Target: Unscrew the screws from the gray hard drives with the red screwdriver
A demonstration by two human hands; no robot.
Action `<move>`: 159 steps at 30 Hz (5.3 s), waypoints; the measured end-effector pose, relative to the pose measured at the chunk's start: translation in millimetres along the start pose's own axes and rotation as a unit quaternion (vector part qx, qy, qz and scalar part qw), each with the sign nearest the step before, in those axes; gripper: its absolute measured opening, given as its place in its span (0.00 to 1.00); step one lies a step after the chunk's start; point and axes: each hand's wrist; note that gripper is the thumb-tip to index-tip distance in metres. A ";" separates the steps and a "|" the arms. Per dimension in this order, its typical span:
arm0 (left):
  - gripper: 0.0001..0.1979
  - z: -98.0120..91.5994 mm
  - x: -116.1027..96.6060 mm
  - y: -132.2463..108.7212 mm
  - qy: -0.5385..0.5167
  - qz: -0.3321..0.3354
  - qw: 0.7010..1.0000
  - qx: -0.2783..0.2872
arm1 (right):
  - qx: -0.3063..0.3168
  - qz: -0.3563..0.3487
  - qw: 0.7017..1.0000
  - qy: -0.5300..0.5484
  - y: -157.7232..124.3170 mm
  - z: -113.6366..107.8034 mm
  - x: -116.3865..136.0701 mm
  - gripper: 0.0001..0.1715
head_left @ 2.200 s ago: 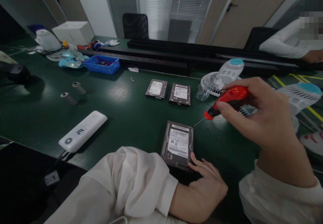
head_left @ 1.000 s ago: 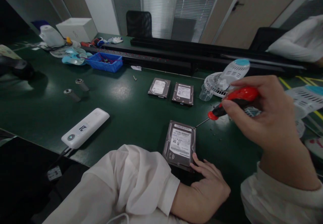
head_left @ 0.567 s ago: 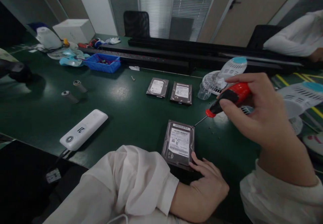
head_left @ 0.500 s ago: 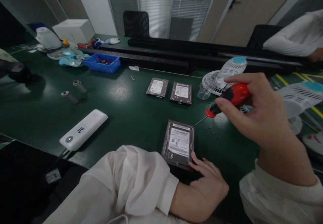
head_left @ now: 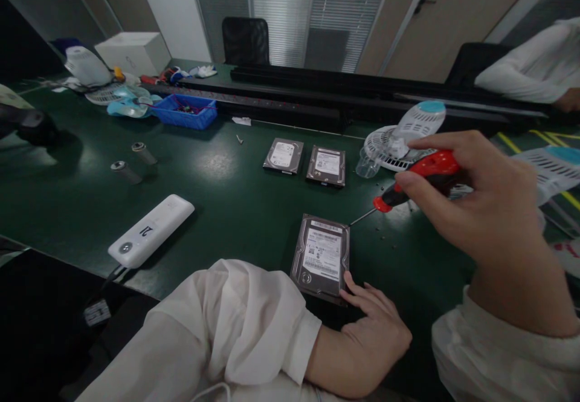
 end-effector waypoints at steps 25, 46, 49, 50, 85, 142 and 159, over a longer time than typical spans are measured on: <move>0.23 0.8 -6.1 -1.1 0.399 0.161 0.902 0.007 | -0.003 0.031 0.999 -0.008 -0.3 2.6 0.5 0.20; 0.20 12.7 -25.5 -6.3 0.286 0.053 0.957 -0.012 | 0.001 0.042 0.996 0.077 -1.3 -0.1 0.8 0.18; 0.19 4.7 -13.7 -3.3 0.187 0.070 0.980 0.019 | 0.004 0.045 0.999 0.014 -0.9 -0.3 -0.4 0.19; 0.19 2.7 -10.6 -2.6 0.171 0.075 0.982 0.022 | 0.010 0.041 0.999 0.008 -0.7 -0.6 -0.9 0.20; 0.15 0.8 -6.8 -1.0 0.048 0.002 0.999 0.009 | 0.015 -0.033 0.999 0.000 -2.6 2.6 -4.9 0.27; 0.12 11.1 -21.3 -4.1 -0.027 -0.087 0.995 -0.043 | 0.009 -0.022 0.998 0.063 -4.5 2.0 3.3 0.25; 0.13 7.4 -17.9 -2.8 -0.039 -0.093 0.994 -0.035 | -0.015 0.002 1.000 0.025 -4.7 -1.4 1.0 0.22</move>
Point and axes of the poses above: each hand's wrist, its own y-axis towards the middle knuckle, its own z-axis out of the palm, x = y × z, and after that the axes turned 14 degrees about -z, right-handed
